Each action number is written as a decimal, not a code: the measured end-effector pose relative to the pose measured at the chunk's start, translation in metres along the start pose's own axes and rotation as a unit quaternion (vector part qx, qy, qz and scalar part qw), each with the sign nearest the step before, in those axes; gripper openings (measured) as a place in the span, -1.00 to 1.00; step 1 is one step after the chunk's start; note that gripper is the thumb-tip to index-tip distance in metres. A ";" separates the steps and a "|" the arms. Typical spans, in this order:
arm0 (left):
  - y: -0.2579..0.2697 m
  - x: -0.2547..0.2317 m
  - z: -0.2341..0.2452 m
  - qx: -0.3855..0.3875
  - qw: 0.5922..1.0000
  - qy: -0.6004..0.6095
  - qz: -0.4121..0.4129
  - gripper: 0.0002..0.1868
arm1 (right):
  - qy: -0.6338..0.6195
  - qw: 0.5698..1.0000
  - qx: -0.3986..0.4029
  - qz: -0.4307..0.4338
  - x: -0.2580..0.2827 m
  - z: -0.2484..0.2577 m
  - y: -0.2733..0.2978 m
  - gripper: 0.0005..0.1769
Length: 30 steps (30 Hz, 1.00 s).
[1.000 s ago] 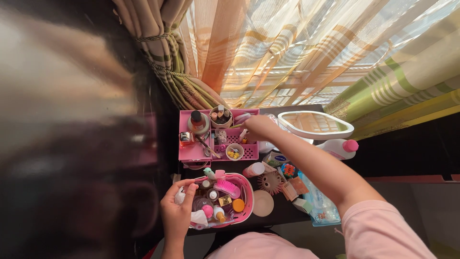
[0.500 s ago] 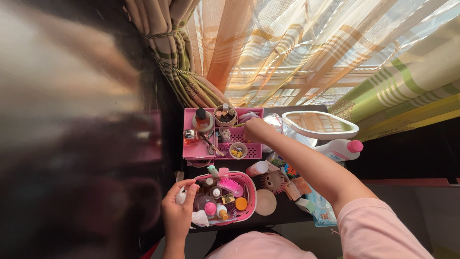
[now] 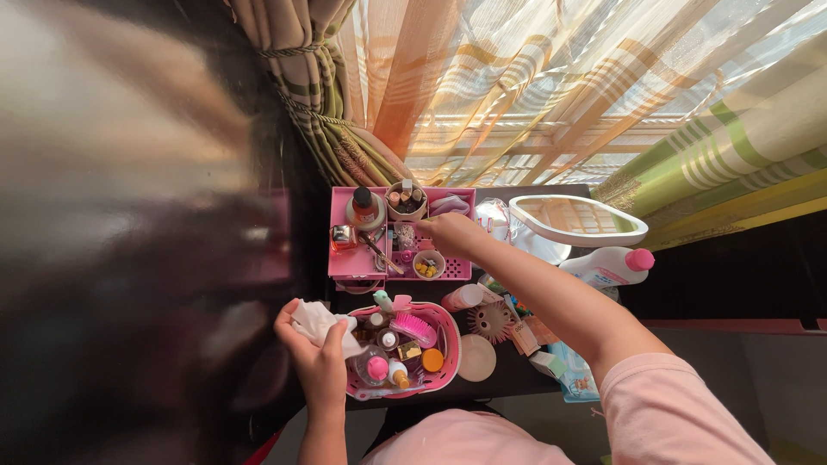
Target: The person removes various personal care items from a pink basket and a pink organizer on a dark wooden table, then places them back into the basket and organizer in a more organized manner. The person handles bottles, brushes, and small containers, moving them between the basket and the organizer.
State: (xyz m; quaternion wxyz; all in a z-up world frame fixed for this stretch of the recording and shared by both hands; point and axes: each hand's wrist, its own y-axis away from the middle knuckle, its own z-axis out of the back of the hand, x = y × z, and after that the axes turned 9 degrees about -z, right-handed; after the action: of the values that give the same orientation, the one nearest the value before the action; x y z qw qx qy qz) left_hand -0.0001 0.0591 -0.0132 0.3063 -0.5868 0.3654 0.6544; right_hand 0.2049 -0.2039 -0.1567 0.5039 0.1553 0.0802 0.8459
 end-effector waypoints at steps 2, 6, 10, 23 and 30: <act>0.001 0.000 0.001 -0.002 1.000 0.003 0.005 -0.30 | -0.009 1.000 0.001 -0.011 0.006 0.011 0.006 -0.71; 0.001 0.005 0.003 -0.003 0.999 0.024 0.023 -0.40 | -0.017 0.998 0.040 -0.049 0.014 0.033 0.015 -0.61; 0.002 0.007 0.004 -0.005 0.999 0.035 0.032 -0.44 | 0.011 1.000 -0.010 -0.010 0.012 0.025 0.012 -0.61; 0.015 -0.002 0.015 -0.002 0.997 0.036 0.062 -0.52 | -0.025 0.988 0.064 -0.135 0.082 0.054 -0.017 -0.66; 0.021 0.007 0.028 -0.009 0.997 0.024 0.068 -0.57 | 0.085 0.992 -0.018 -0.093 0.069 0.010 -0.045 -0.90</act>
State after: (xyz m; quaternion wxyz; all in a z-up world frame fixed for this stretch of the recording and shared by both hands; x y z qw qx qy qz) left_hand -0.0331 0.0707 -0.0160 0.2470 -0.5792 0.4058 0.6624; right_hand 0.2145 -0.1222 -0.1478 0.5745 0.0656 0.1212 0.8068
